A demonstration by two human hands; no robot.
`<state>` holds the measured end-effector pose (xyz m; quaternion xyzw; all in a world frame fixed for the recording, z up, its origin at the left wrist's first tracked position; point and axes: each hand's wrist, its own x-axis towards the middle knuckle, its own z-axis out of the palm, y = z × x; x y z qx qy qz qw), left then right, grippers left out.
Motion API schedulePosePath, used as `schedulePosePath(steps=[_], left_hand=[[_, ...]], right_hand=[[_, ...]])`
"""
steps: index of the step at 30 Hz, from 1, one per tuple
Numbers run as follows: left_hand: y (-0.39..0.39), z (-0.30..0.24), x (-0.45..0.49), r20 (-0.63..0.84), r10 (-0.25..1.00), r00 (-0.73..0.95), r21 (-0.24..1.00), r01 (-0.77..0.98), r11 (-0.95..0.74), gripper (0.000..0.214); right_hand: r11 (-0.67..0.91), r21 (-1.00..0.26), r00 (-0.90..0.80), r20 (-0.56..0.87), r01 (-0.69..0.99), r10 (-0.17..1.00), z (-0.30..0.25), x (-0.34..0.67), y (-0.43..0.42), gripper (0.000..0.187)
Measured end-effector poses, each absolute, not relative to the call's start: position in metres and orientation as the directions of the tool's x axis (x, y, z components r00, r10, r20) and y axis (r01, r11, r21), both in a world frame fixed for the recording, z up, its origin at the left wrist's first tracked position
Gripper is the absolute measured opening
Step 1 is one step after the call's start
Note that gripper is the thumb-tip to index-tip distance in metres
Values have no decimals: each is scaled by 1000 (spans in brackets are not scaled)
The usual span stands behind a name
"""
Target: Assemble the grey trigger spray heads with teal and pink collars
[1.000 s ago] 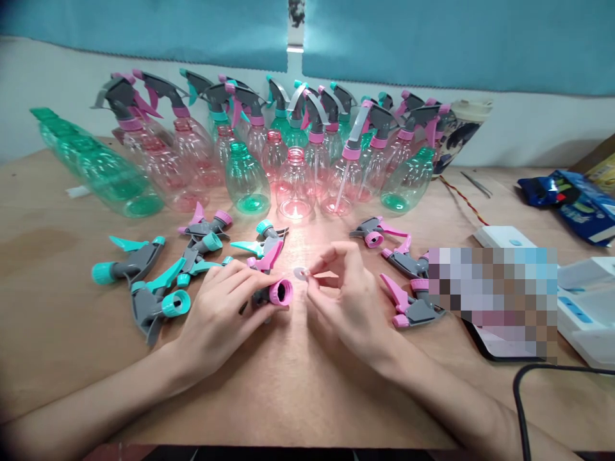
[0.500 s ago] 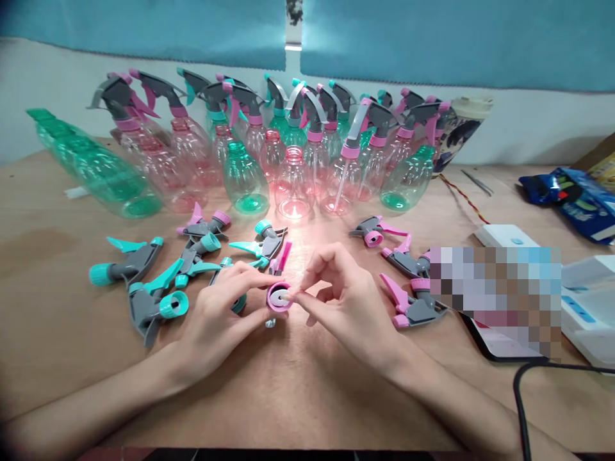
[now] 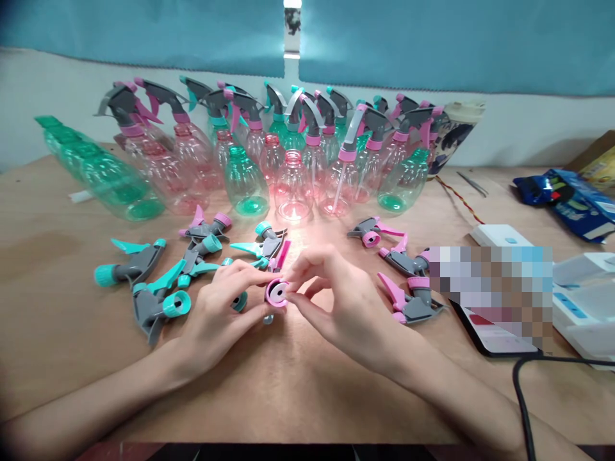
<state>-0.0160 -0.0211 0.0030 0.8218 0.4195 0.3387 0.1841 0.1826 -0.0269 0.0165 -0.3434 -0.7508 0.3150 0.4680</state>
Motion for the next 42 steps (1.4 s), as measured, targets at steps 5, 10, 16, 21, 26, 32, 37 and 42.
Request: schedulePosePath(steps=[5,10,16,21,26,32,37,42], left_hand=[[-21,1,-18,489,738,465,475,567,-673,16],[-19,-1,-19,565,677,471,396,564,-724,14],[-21,1,-18,585,653,482,358,569,-740,14],[-25,2,-16,561,659,502,342,584,-736,8],[-28,5,-14,486,704,518,402,583,-706,15],[-28,6,-15,469,711,525,445,554,-703,17],[-28,4,-17,505,667,547,379,554,-741,17],[-29,6,-17,480,670,566,374,558,-740,15]], right_hand=[[631,-695,-439,475,345,763,10,179,-27,34],[683,-620,-474,501,387,724,14,176,-28,36],[724,-544,-492,533,424,688,20,177,-32,39],[777,-489,-579,524,397,625,18,173,-34,40],[752,-508,-514,549,421,659,15,174,-40,35],[732,-531,-473,558,427,682,23,182,-39,35],[745,-499,-546,508,444,666,31,180,-39,38],[762,-422,-582,493,490,647,35,177,-47,42]])
